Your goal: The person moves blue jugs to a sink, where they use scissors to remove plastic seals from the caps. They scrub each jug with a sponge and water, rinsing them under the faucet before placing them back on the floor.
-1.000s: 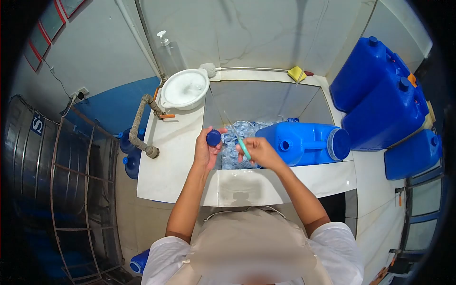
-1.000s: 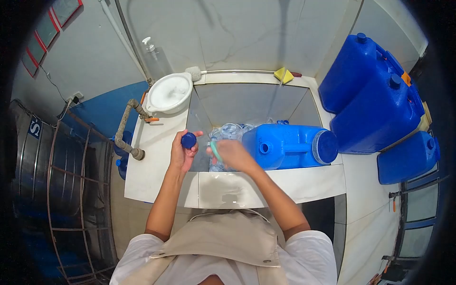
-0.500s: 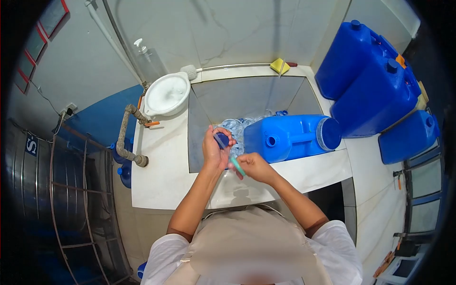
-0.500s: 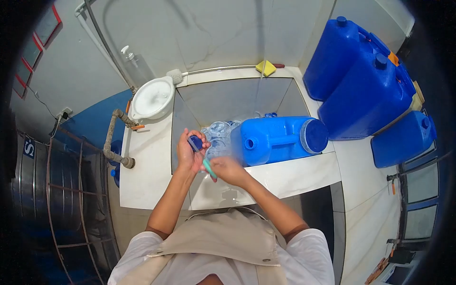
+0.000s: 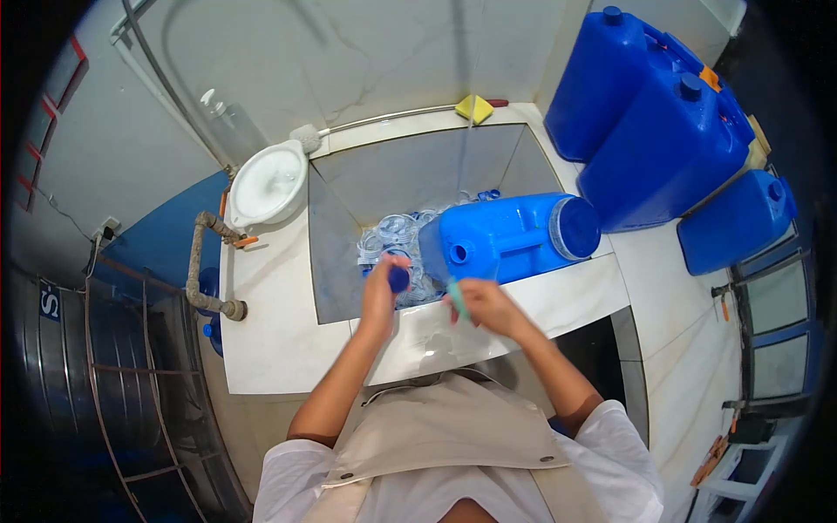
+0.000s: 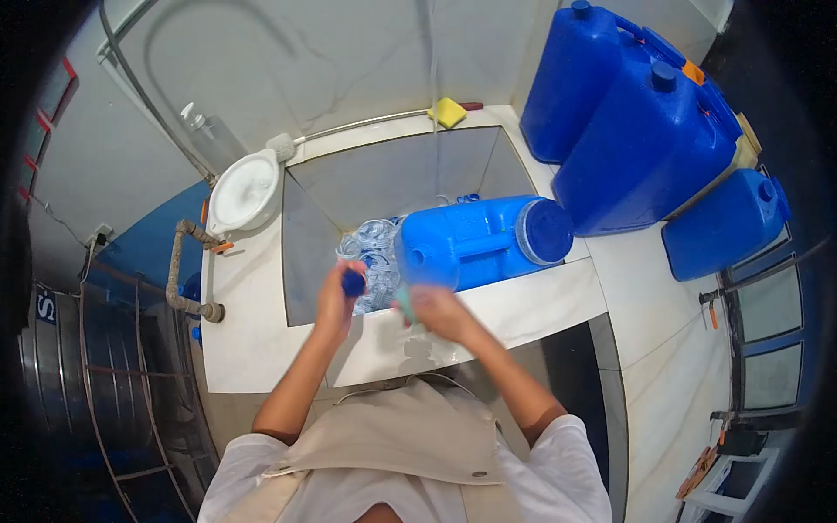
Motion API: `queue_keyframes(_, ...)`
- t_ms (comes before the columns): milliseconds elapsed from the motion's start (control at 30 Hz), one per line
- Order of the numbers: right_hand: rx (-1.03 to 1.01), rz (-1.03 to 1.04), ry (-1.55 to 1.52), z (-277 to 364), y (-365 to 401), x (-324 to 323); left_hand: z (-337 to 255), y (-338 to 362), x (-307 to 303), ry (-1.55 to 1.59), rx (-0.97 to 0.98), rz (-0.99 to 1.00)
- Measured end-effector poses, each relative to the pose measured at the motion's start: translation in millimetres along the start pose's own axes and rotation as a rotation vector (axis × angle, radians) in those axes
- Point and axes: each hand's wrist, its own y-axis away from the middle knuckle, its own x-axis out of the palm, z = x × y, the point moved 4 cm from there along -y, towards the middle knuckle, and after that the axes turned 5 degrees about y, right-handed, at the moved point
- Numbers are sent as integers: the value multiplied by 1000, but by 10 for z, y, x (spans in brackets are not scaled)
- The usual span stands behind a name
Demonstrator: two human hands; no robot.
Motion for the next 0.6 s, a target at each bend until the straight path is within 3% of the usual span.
queue_keyframes(33, 23, -131, -84, -59, 67, -255, 125, 77, -10, -340, 114, 78)
queue_keyframes(67, -97, -263, -32, -171, 100, -559, 246, 170, 12, -677, 230, 159)
queue_keyframes(100, -216, -398, 23, -262, 145, -871, 379, 241, 1, -676, 224, 176)
queue_keyframes(167, -265, -765, 292, -141, 343, -1429, 537, 426, 174, -1088, 605, 475)
queue_keyframes(233, -247, -1080, 558, -193, 502, -1921, 541, 508, 302, -1157, 618, 541)
queue_keyframes(433, -143, -980, 693, -169, 535, -2244, 320, 391, 754, -1151, 745, 506)
queue_keyframes(500, -72, -1001, 592, -309, 573, -2374, 231, 294, 1055, -990, 785, 448)
queue_keyframes(567, -222, -1148, 470, -736, 528, -2582, 142, 218, 1476, -896, 811, 487)
queue_keyframes(600, -210, -1125, 322, -974, 480, -2607, 105, 156, 1701, -806, 832, 508)
